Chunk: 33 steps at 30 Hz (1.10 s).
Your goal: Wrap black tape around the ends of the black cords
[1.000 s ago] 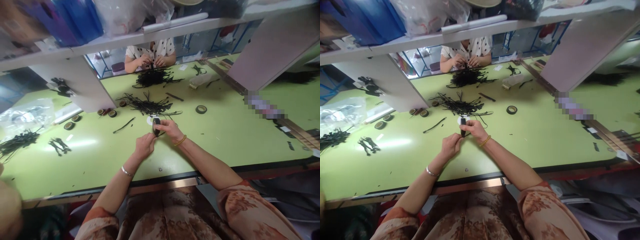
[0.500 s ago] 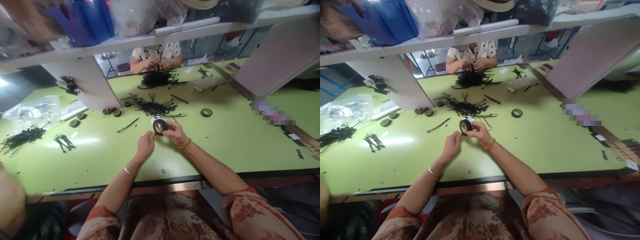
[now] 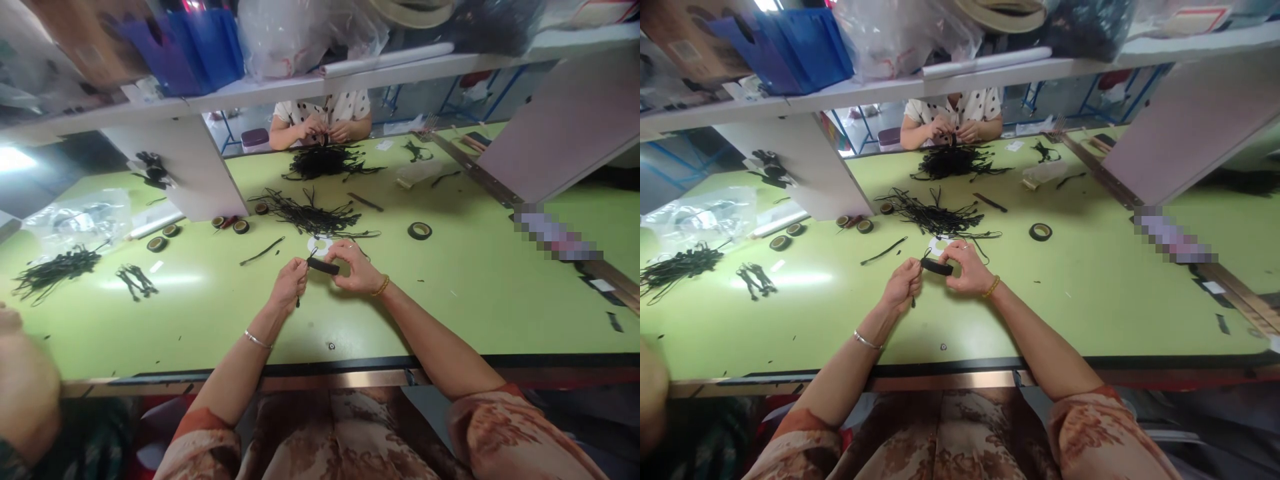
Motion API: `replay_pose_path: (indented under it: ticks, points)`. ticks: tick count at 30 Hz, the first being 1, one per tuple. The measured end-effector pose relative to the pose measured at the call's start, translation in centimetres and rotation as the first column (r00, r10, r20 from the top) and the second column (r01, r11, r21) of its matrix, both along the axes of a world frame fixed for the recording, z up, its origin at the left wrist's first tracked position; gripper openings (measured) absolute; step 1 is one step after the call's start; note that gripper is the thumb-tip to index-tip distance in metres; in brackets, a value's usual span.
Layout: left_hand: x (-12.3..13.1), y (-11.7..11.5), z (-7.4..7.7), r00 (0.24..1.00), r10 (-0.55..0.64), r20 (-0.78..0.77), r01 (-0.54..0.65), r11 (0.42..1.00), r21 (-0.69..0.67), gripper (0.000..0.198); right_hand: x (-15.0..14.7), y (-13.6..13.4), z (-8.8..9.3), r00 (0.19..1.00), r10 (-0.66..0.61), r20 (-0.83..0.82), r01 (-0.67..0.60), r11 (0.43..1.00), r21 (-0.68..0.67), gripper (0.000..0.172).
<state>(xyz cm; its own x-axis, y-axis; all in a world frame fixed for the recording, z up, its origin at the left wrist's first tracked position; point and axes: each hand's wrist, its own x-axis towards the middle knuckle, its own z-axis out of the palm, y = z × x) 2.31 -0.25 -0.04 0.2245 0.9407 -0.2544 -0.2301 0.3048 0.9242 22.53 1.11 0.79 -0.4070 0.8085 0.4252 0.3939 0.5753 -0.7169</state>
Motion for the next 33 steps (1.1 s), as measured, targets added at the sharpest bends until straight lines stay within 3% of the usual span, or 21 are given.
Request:
replay_pose_path:
  ticks: [4, 8, 12, 19, 21, 25, 27, 30, 33]
  points:
    - [0.0, -0.2, -0.2, 0.971, 0.017, -0.24, 0.047, 0.964, 0.26, 0.038, 0.0, 0.0, 0.4, 0.974, 0.083, -0.209, -0.122, 0.976, -0.18, 0.036]
    - [0.1, -0.6, -0.1, 0.873, 0.093, -0.479, 0.157, 0.876, 0.456, 0.027, -0.8, -0.5, 1.0, 0.98, -0.035, -0.197, -0.02, 0.962, -0.273, 0.035]
    - [0.2, -0.9, 0.3, 0.779, 0.183, -0.6, 0.214, 0.821, 0.529, 0.02, -1.7, -1.1, 1.7, 0.991, -0.079, -0.11, 0.046, 0.961, -0.274, 0.016]
    - [0.3, -1.3, 0.6, 0.707, 0.215, -0.674, 0.255, 0.811, 0.526, 0.017, -1.8, -1.4, 1.7, 0.979, -0.172, -0.112, 0.117, 0.916, -0.383, 0.024]
    - [0.2, -1.5, 0.5, 0.645, 0.264, -0.717, 0.32, 0.759, 0.567, 0.015, -1.8, -1.4, 1.6, 0.973, -0.19, -0.133, 0.115, 0.893, -0.436, 0.027]
    - [0.1, -1.6, 0.2, 0.377, 0.472, -0.797, 0.503, 0.619, 0.604, 0.025, -2.0, -1.1, 1.4, 0.948, -0.203, -0.244, 0.034, 0.83, -0.556, 0.039]
    - [0.0, -1.5, -0.1, 0.293, 0.564, -0.772, 0.547, 0.564, 0.619, 0.029, -2.0, -0.8, 1.3, 0.924, -0.233, -0.304, -0.008, 0.781, -0.624, 0.048]
    - [-0.2, -1.2, -0.5, 0.282, 0.648, -0.708, 0.566, 0.483, 0.668, 0.031, -2.0, -0.5, 1.2, 0.896, -0.32, -0.306, 0.017, 0.716, -0.698, 0.054]
    - [-0.4, -1.0, -0.7, 0.308, 0.701, -0.643, 0.598, 0.382, 0.704, 0.03, -2.0, -0.4, 1.3, 0.908, -0.312, -0.28, -0.01, 0.652, -0.758, 0.051]
